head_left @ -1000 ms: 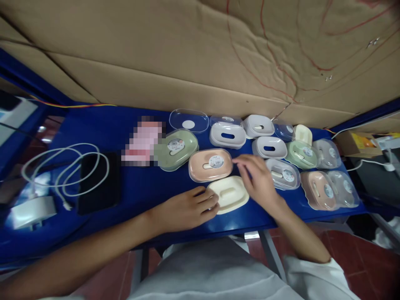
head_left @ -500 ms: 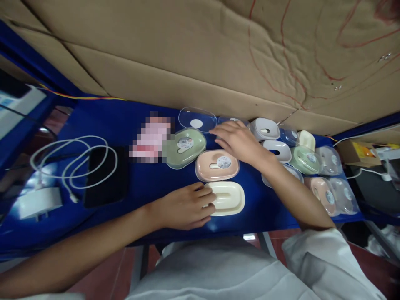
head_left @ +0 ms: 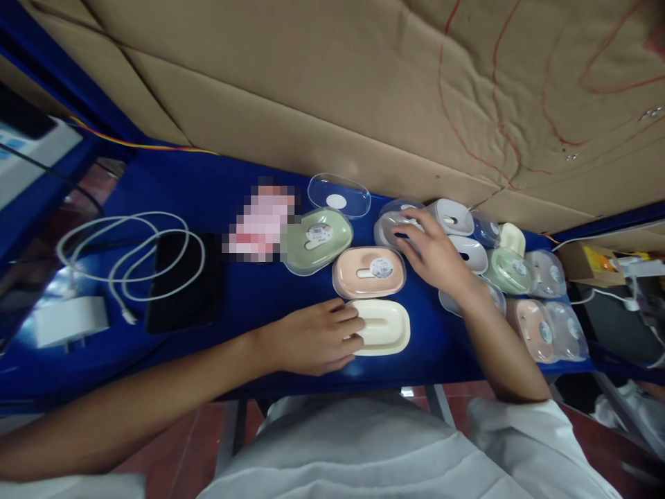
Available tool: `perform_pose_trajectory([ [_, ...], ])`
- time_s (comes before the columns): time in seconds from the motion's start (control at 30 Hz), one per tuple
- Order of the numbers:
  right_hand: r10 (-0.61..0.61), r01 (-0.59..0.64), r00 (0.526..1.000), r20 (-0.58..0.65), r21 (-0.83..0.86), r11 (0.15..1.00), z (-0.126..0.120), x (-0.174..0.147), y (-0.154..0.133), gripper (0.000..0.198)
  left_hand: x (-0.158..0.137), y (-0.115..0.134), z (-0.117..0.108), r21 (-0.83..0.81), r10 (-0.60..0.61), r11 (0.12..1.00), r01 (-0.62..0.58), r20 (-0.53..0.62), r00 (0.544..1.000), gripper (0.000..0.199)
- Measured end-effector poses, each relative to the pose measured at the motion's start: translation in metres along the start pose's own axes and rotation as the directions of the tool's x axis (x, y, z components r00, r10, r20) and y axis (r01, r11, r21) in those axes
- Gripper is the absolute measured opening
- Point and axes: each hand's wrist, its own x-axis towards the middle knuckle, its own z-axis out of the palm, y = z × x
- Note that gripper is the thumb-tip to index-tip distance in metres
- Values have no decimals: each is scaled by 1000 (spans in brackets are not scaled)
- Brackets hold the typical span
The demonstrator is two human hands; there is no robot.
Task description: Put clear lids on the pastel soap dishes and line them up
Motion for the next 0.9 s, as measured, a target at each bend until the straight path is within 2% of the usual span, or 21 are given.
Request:
perform_pose_trajectory([
  [0.07,15,-16,999,-34,-43,999,-3,-24,0,32,0,0,0,0,-6,1000,6,5,1000,17],
  [0.17,86,-86,996,-12,-245,966,2,-44,0,31,-1,0,1,-3,-10,1000,10,12,1000,17],
  [0.27,183,-135,979,85,-400,907,13,-43,4,42,-1,-1,2,-8,-4,1000,4,1,1000,17],
  [0.37,225,-169,970,95,-405,898,15,-34,9,34,-1,-1,4,-18,-6,1000,6,-11,1000,17],
  [0.43,186,-169,982,20,-330,929,7,-34,6,28,-1,-2,4,-13,1,1000,-1,-16,1000,18],
  [0.5,134,-158,984,-118,-218,963,-3,-45,-4,27,-1,-2,4,21,16,1000,-16,-14,1000,19],
  [0.57,95,-126,963,-252,-112,986,-12,-69,-21,25,-2,-2,2,80,37,996,-36,-12,999,19],
  [0.63,45,-65,945,-324,-50,997,-13,-99,-43,29,-3,-1,-2,142,62,988,-54,-52,997,13],
  [0.7,-24,10,950,-311,-49,999,-6,-129,-65,34,-4,0,-8,188,88,980,-61,-140,986,11],
  [0.8,-96,79,972,-213,-87,993,10,-159,-89,25,-5,2,-16,225,134,971,-78,-248,959,19],
  [0.9,-148,140,981,-129,-71,988,24,-166,-100,19,-4,2,-17,253,171,961,-116,-205,964,20],
])
